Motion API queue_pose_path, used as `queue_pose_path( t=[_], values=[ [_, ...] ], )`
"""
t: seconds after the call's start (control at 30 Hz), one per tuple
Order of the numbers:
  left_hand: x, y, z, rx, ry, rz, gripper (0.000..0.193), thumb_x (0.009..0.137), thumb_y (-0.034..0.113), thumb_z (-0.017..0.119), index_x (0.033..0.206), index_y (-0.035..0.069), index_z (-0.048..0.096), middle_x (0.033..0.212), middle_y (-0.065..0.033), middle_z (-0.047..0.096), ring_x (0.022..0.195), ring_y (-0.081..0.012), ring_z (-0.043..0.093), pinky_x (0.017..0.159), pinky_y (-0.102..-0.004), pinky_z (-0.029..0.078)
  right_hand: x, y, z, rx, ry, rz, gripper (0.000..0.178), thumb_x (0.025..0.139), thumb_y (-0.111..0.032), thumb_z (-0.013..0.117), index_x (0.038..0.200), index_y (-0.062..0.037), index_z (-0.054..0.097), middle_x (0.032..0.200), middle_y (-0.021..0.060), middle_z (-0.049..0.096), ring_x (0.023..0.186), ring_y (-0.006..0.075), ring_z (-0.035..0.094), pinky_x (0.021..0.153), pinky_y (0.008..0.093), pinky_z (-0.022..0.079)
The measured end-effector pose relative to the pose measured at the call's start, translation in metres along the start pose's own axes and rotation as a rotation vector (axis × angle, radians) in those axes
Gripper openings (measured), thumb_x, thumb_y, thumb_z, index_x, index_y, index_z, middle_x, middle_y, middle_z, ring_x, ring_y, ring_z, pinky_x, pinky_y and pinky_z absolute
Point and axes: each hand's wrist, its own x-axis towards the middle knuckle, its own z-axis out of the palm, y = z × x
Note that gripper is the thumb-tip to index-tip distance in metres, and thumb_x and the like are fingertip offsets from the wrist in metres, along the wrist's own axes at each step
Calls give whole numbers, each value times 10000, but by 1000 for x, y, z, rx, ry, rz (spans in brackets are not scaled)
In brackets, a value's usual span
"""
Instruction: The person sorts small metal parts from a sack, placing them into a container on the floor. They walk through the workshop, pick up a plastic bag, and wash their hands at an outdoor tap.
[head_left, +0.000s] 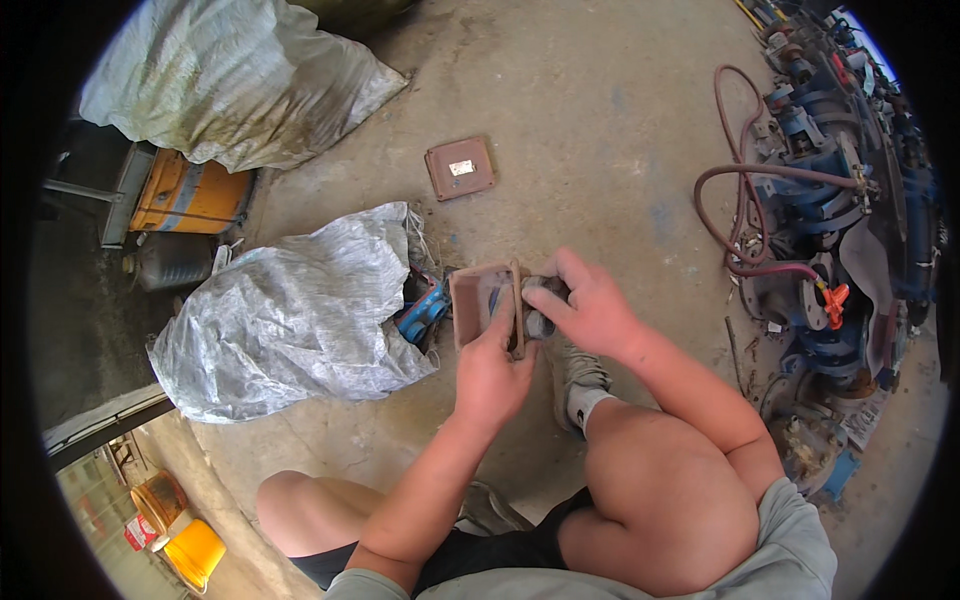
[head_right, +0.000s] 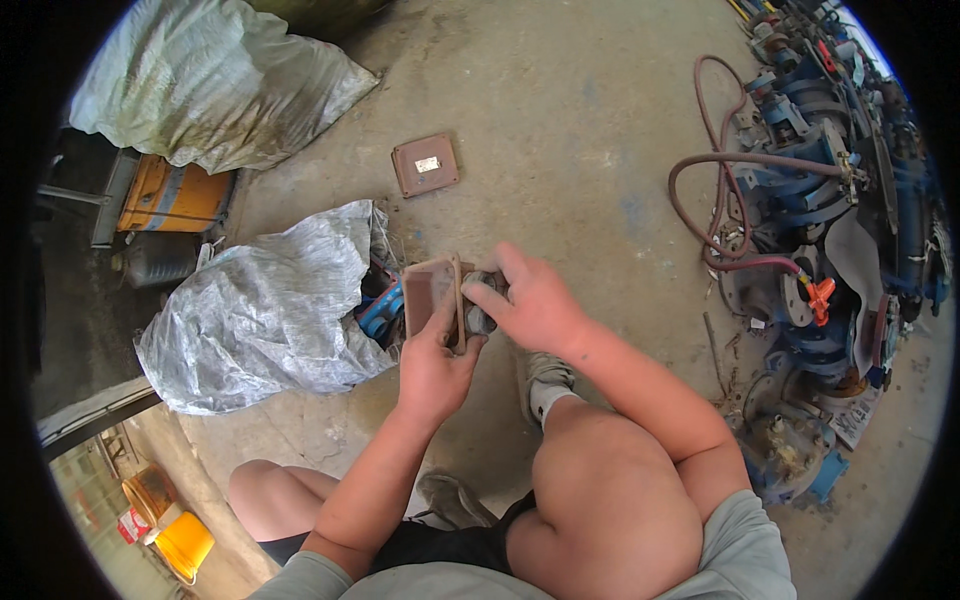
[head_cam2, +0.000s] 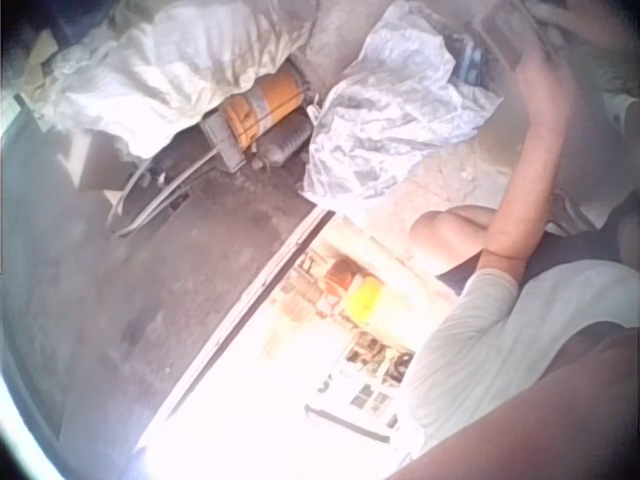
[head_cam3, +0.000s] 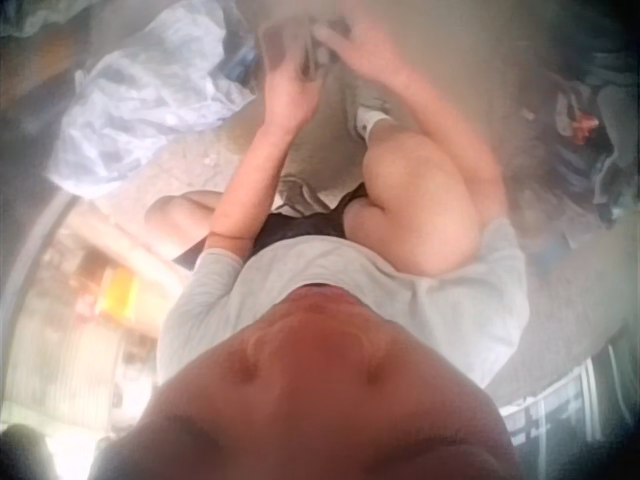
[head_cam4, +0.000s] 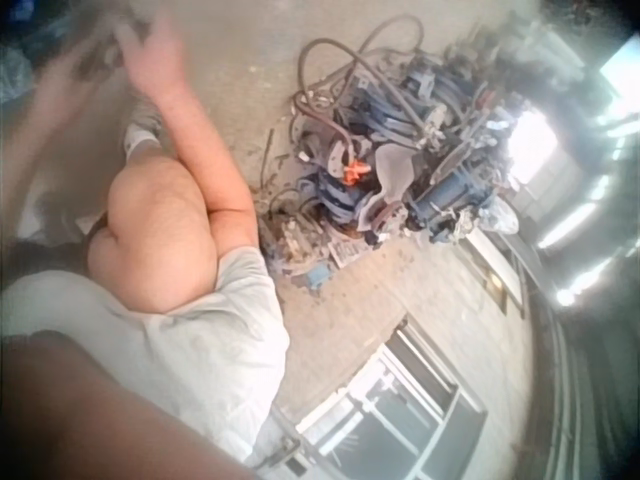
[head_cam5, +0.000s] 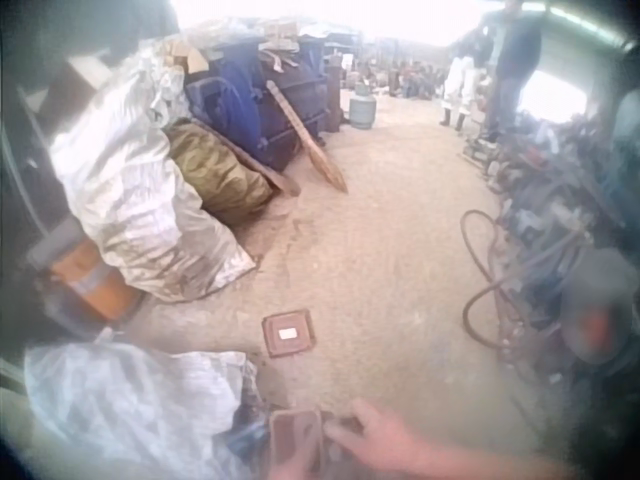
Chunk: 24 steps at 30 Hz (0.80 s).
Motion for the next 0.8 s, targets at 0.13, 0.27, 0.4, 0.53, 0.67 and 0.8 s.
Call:
queue_pose_path(
  t=[0.13, 0.27, 0.4, 0.53, 0.67, 0.8],
  values=[
    [-1, -1, -6, 92, -15, 27, 691, 801, 87, 757, 1448, 53, 516, 1022, -235, 706, 940, -417, 695, 806, -459, 565, 1, -2, -6, -13, -76, -159, 306, 920, -208, 711, 1092, -17, 546, 824, 171, 625, 724, 343, 622, 704, 421, 515],
    [2, -2, -6, 232, -28, 59, 689, 796, 41, 746, 1447, 38, 519, 1024, -231, 706, 929, -415, 693, 797, -454, 559, 0, -8, -14, 130, -97, -15, 368, 912, -221, 726, 1156, -4, 557, 936, 172, 659, 796, 313, 644, 734, 414, 519],
    [4, -4, 0, 309, 16, 173, 771, 710, 4, 695, 1452, -8, 484, 878, -201, 688, 805, -388, 675, 759, -454, 540, 0, -9, -16, -14, -143, 285, 381, 916, -226, 726, 1179, 3, 571, 980, 142, 686, 825, 232, 657, 752, 385, 532],
    [1, -7, 3, 332, 3, 174, 775, 714, 4, 685, 1457, -24, 468, 889, -200, 689, 818, -376, 680, 767, -452, 542, 1, 0, -9, 248, 34, 171, 320, 923, -200, 723, 1152, -9, 607, 864, 68, 676, 754, 149, 621, 690, 329, 525],
    [0, -9, 5, 331, 6, 188, 781, 715, 1, 679, 1461, -36, 454, 890, -197, 691, 826, -370, 683, 766, -454, 543, -1, 6, -6, 334, -40, 376, 308, 920, -188, 742, 1131, -8, 608, 830, 53, 678, 727, 145, 633, 673, 320, 529],
    [-1, -9, 5, 331, 4, 177, 776, 714, -3, 676, 1456, -44, 455, 882, -197, 690, 820, -369, 684, 761, -454, 543, -1, 5, -9, 535, 8, 298, 345, 918, -203, 745, 1155, 2, 600, 889, 52, 673, 790, 140, 637, 731, 306, 532]
  ],
)
